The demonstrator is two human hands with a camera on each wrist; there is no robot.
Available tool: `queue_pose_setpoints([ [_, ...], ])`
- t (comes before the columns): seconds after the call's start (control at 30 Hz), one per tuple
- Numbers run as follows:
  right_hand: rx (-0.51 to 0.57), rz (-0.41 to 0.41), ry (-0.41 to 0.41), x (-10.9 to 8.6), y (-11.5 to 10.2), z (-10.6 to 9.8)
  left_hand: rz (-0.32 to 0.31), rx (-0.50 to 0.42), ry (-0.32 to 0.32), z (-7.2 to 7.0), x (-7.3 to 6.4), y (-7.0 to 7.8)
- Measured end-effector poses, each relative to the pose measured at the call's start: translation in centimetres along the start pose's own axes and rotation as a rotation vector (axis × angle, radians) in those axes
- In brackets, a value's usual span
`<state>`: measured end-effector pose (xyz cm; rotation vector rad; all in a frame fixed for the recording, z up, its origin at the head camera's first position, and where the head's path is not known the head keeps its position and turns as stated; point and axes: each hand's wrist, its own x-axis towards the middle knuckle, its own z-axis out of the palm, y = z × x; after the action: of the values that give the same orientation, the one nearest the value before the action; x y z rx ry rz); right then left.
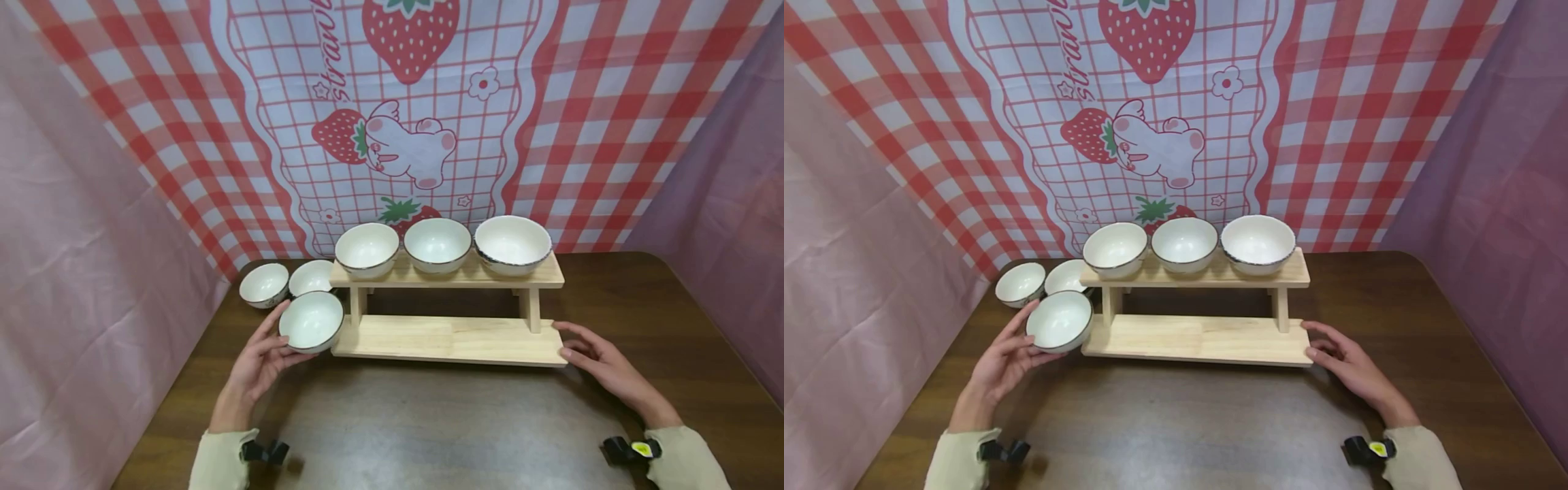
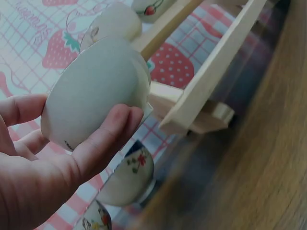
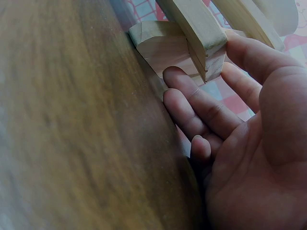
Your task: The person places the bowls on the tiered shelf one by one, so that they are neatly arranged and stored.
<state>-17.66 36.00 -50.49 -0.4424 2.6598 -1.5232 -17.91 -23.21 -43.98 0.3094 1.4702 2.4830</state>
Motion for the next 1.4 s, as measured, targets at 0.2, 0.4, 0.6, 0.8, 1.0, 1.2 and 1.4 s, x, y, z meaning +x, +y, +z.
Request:
queue_pose_setpoints([
  [0.2,0.02,-0.022,-0.003,0.1,0.0,0.1,-0.022,0.017,-0.013,1.4,0.2,0.1],
  [0.4,0.024,-0.023,-0.001,0.0,0.0,0.1,-0.043,0.029,-0.024,2.9,0.4,0.0],
  [0.6,0.025,-0.027,-0.002,0.1,0.0,0.1,-0.069,0.04,-0.033,4.4,0.8,-0.3],
  [0.8,0.011,-0.014,0.005,0.1,0.0,0.1,-0.085,0.048,-0.074,5.7,1.5,-1.0],
  [1.0,0.0,0.001,0.012,0.0,0.0,0.1,-0.109,0.032,-0.094,7.2,2.1,-1.7],
  [1.2,0.008,-0.007,0.011,-0.1,-0.1,0.0,-0.128,0.02,-0.094,8.9,2.7,-2.3],
  [1.4,0.016,-0.026,0.008,0.0,0.1,0.1,-0.156,0.016,-0.107,10.6,3.3,-2.8],
])
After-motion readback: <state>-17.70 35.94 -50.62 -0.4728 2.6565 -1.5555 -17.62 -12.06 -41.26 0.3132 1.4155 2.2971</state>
